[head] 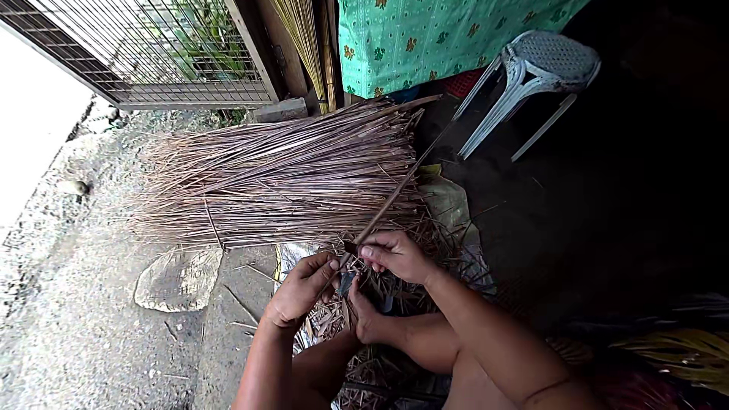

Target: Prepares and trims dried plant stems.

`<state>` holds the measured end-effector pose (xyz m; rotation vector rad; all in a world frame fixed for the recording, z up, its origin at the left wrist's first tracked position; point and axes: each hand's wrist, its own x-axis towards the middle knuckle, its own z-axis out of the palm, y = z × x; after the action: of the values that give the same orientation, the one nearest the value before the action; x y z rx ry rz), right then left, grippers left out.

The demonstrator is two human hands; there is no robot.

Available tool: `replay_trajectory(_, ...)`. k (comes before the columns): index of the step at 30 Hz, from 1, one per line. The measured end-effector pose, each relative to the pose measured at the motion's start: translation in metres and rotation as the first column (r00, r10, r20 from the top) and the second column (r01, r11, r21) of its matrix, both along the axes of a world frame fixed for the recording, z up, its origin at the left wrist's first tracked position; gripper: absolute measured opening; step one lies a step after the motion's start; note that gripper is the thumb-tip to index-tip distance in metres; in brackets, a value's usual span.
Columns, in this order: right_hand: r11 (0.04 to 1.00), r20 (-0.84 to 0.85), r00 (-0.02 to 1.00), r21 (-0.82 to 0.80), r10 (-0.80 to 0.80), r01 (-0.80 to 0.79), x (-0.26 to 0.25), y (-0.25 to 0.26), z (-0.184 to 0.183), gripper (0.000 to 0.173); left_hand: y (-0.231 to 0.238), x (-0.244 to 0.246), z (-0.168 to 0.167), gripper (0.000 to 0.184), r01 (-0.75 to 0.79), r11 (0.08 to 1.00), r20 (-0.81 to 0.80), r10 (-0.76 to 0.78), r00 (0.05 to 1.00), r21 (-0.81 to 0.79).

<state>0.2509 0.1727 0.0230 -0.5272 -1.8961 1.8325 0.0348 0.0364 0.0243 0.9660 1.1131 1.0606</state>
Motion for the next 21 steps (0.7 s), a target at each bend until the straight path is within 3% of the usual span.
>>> replay_trajectory(5, 0.980, -0.049, 0.992, 0.153, -0.117, 0.123, 0.015, 0.020, 0.004, 0.021, 0.000, 0.002, 0.003, 0.027, 0.008, 1.000, 0.020, -0.008, 1.000, -0.006)
replay_trajectory(14, 0.926, -0.116, 0.944, 0.191, -0.308, 0.326, 0.043, 0.058, 0.005, 0.021, 0.000, 0.002, -0.001, 0.028, 0.047, 0.999, 0.046, -0.047, 0.998, -0.002)
replay_trajectory(16, 0.883, -0.098, 0.893, 0.137, -0.439, 0.449, 0.050, 0.066, 0.004, 0.021, -0.001, 0.002, -0.002, 0.028, 0.050, 0.999, 0.033, -0.049, 0.998, -0.012)
replay_trajectory(19, 0.716, -0.067, 0.713, -0.043, -0.698, 0.697, 0.059, 0.082, 0.009, 0.025, -0.002, -0.001, -0.005, 0.029, 0.016, 0.999, -0.010, -0.016, 1.000, -0.029)
replay_trajectory(21, 0.677, -0.078, 0.673, -0.069, -0.735, 0.732, 0.060, 0.082, 0.012, 0.026, 0.000, -0.002, -0.006, 0.030, -0.019, 0.999, -0.055, 0.017, 0.998, -0.044)
